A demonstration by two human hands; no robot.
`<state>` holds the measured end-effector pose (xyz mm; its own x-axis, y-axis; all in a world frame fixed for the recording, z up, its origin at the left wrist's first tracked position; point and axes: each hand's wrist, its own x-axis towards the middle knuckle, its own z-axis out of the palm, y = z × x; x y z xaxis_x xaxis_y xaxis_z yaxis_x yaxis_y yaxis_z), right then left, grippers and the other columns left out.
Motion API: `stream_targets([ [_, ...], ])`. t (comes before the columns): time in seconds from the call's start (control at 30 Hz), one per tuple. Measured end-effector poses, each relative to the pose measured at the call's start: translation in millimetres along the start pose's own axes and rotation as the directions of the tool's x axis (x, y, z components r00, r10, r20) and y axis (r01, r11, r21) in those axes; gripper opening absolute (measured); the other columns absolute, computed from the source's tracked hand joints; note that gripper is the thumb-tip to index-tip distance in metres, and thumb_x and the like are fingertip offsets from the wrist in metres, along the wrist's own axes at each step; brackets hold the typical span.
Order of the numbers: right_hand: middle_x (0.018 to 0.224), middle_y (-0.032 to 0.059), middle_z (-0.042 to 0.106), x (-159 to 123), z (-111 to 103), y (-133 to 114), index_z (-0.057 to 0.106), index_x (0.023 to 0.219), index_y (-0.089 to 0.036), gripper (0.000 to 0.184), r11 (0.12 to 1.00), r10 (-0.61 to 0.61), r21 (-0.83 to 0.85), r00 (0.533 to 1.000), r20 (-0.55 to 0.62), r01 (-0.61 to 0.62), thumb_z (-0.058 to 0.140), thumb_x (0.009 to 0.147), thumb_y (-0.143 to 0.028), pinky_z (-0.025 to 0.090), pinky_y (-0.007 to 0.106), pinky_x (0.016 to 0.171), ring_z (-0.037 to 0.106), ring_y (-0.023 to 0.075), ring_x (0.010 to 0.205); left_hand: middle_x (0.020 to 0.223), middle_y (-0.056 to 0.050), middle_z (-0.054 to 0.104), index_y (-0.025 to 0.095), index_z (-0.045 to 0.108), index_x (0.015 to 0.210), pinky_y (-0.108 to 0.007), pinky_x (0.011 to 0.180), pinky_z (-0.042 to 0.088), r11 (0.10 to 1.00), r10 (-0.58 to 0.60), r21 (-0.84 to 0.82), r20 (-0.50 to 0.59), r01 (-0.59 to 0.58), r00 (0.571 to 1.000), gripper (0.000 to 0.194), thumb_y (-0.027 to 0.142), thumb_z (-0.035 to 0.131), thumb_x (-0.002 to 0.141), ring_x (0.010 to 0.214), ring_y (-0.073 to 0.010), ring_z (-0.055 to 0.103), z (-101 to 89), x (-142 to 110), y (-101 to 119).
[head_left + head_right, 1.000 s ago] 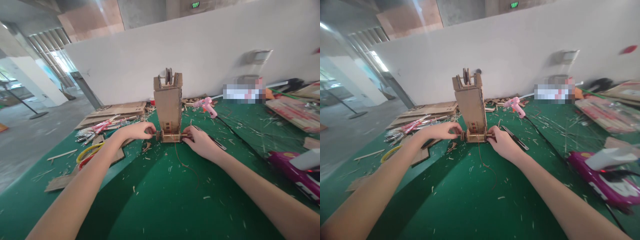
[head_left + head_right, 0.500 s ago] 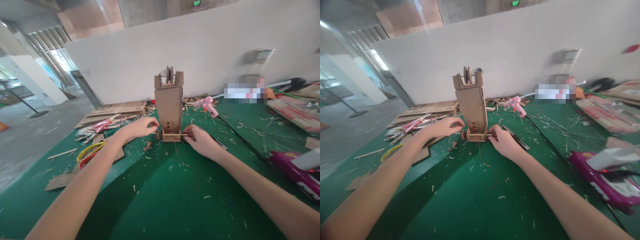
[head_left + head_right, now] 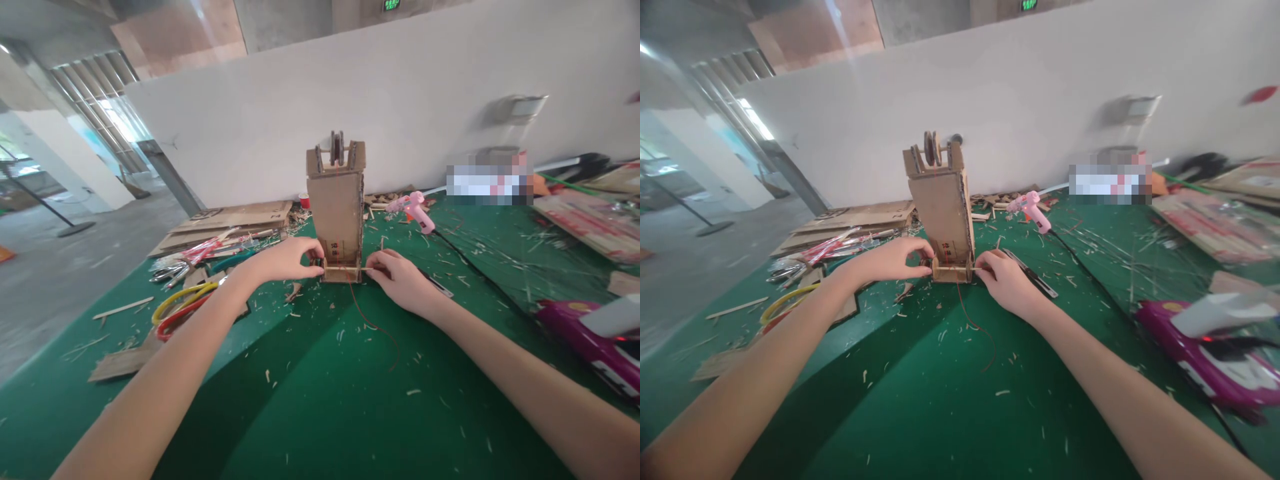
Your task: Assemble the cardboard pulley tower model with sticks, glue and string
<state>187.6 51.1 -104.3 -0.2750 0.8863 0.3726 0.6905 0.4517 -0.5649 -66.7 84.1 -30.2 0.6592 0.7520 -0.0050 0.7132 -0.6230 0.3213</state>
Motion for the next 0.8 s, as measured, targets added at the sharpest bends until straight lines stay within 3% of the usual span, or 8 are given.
stream_targets([
  [0.13,0.097,0.0080,0.060,1.0,1.8,1.6,0.059,0.080,-0.020,0.022,0.999,-0.031,-0.009,0.999,-0.023,0.031,0.041,0.090,-0.025,0.046,0.037,0.089,0.058,0.0191,0.090,0.110,-0.005,0.062,0.024,0.057,0.101,-0.032,0.079,0.043,1.000,-0.001,0.014,0.014,0.001,1.000,0.036,0.050,0.057,0.077,0.095,-0.0207,0.057,-0.2,0.5,-0.3],
  [0.27,0.103,0.0088,0.055,-0.6,4.4,2.8,0.056,0.087,-0.020,0.010,0.997,0.029,0.075,0.999,-0.031,-0.027,0.050,0.086,-0.027,0.051,0.037,0.083,0.060,0.0177,0.084,0.111,-0.005,0.062,0.024,0.057,0.101,-0.032,0.081,0.042,0.999,0.010,0.042,0.006,-0.010,1.000,0.035,0.050,0.057,0.078,0.097,-0.0209,0.056,0.5,1.4,-0.8],
  [0.37,0.103,0.0084,0.053,-0.9,3.6,3.3,0.056,0.086,-0.020,0.007,0.996,-0.001,0.085,1.000,-0.027,0.003,0.051,0.085,-0.024,0.050,0.038,0.085,0.059,0.0181,0.088,0.110,-0.004,0.062,0.024,0.057,0.100,-0.032,0.081,0.042,0.999,0.024,0.037,0.007,-0.024,1.000,0.033,0.048,0.056,0.078,0.097,-0.0201,0.055,1.1,1.8,-1.9],
  [0.53,0.105,0.0112,0.053,0.1,3.6,2.5,0.060,0.078,-0.019,0.023,1.000,-0.006,-0.010,0.998,-0.058,0.006,0.042,0.090,-0.028,0.043,0.043,0.097,0.055,0.0220,0.101,0.109,-0.005,0.062,0.024,0.058,0.099,-0.032,0.079,0.042,1.000,0.013,0.022,0.007,-0.013,1.000,0.032,0.047,0.057,0.078,0.095,-0.0202,0.056,0.6,1.3,-1.2],
  [0.7,0.110,0.0104,0.047,-1.8,5.2,3.0,0.057,0.088,-0.020,0.009,0.995,0.005,0.102,0.998,-0.056,0.001,0.053,0.083,-0.028,0.054,0.037,0.083,0.057,0.0192,0.096,0.108,-0.004,0.063,0.024,0.058,0.098,-0.031,0.078,0.042,1.000,0.019,0.006,0.008,-0.019,1.000,0.030,0.045,0.057,0.078,0.095,-0.0197,0.056,0.4,1.4,-0.6],
  [0.8,0.108,0.0100,0.048,-1.2,4.9,4.4,0.058,0.081,-0.021,0.012,0.999,-0.026,0.043,0.998,-0.060,0.029,0.049,0.086,-0.026,0.049,0.042,0.093,0.055,0.0210,0.102,0.109,-0.004,0.063,0.024,0.058,0.098,-0.032,0.079,0.041,1.000,0.016,0.005,0.009,-0.016,1.000,0.031,0.047,0.057,0.077,0.095,-0.0203,0.056,0.5,1.5,-1.4],
])
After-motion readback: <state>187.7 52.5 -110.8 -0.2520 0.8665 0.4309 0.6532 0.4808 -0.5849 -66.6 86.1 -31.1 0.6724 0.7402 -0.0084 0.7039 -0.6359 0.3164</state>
